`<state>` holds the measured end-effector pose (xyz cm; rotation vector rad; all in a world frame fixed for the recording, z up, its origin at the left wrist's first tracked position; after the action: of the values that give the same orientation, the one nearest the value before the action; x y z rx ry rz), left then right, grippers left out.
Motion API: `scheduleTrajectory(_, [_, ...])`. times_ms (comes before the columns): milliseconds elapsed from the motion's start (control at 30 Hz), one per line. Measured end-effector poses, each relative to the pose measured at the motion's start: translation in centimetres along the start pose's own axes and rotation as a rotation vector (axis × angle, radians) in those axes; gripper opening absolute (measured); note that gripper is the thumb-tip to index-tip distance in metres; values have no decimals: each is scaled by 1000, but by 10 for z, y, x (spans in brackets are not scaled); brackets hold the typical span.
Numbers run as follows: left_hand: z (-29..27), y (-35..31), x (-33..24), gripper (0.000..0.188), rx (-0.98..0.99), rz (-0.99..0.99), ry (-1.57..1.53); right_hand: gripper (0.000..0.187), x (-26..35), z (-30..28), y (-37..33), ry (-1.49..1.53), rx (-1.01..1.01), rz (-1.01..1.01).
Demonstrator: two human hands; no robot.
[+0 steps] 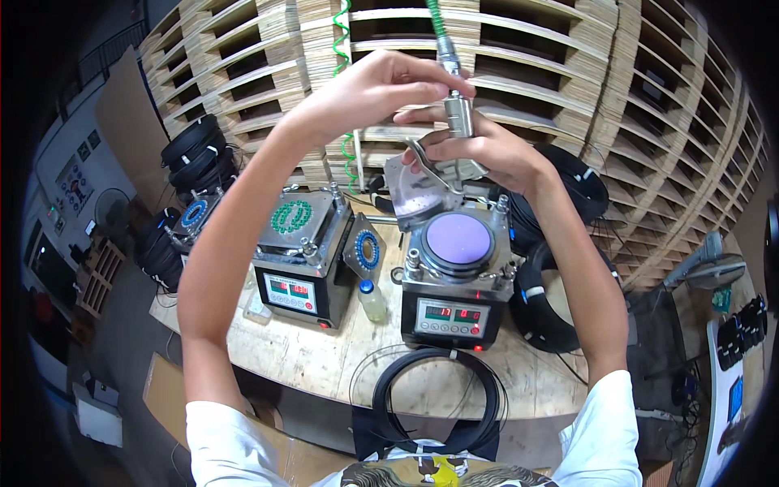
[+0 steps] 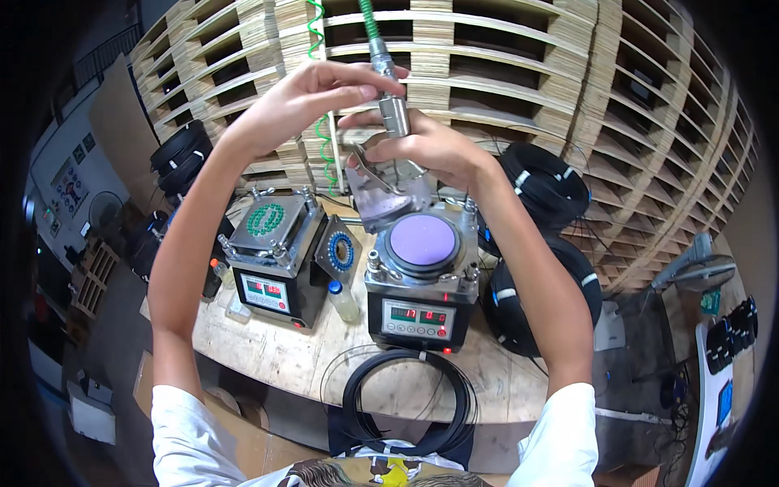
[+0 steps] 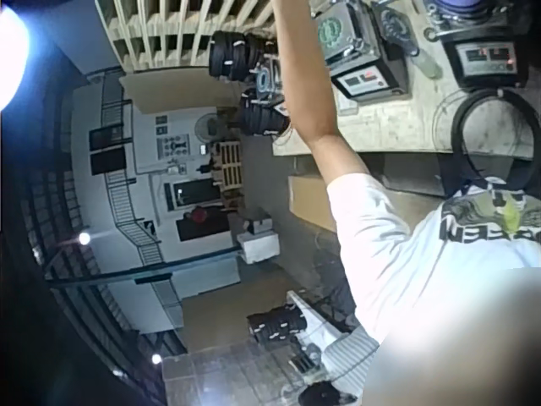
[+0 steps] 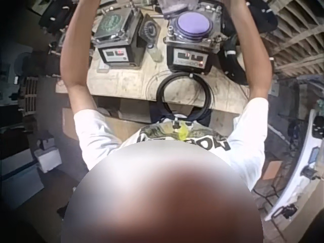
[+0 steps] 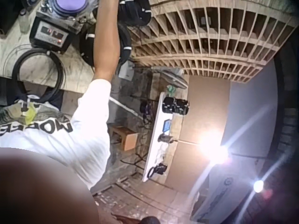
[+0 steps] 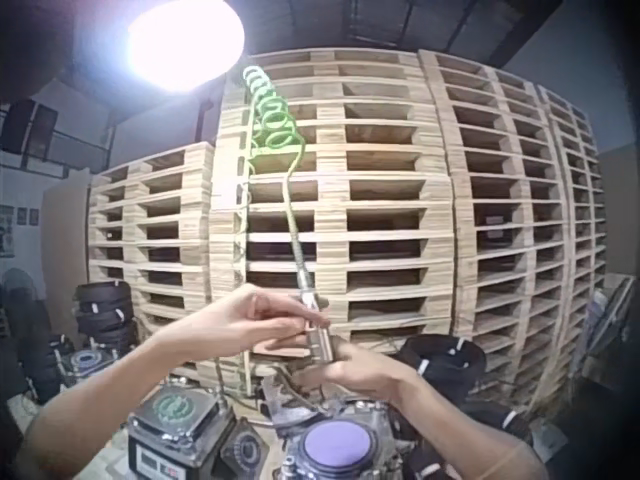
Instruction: Operating a machine to polish fiber optic cable connectors, including cleaning the polishing plate with an air hose and applying polishing fluid.
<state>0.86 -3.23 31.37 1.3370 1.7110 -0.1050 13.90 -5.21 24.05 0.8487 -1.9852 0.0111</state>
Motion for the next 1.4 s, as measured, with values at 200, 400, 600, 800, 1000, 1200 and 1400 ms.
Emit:
scheduleTrajectory(200, [-2,-79,82,38,-889,156,-93,44,-13,0,-63,-36,-283,232])
scheduleTrajectory(400, [82,-138,257,63,-659,-400,-336,35,-46,49,-96,91,-421,222])
scheduleTrajectory(600, [97,-130,284,23,-516,-355,-205,27,-58,84,-100,8,-505,236])
scheduleTrajectory(800, [109,-116,270,24,-515,-375,2,32,-79,89,-112,183,-606,249])
scheduleTrajectory(1000, [96,-132,273,24,-606,-330,28,34,-72,81,-129,203,-593,243])
scheduleTrajectory(1200, [103,-121,273,26,-521,-383,32,30,-85,35,-163,-67,-868,246])
scheduleTrajectory(1400, [101,-125,272,26,-514,-412,51,30,-84,50,-149,-215,-760,228])
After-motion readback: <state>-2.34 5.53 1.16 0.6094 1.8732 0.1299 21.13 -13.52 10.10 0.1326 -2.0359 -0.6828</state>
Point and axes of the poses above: each hand's wrist, its own y-axis towards the middle knuckle, its own z-axis out of the palm, x = y × z, the point moved 6 cm from there along y, towards the middle knuckle, and after that the axes turned 15 degrees about -y, right-handed, at the moved point
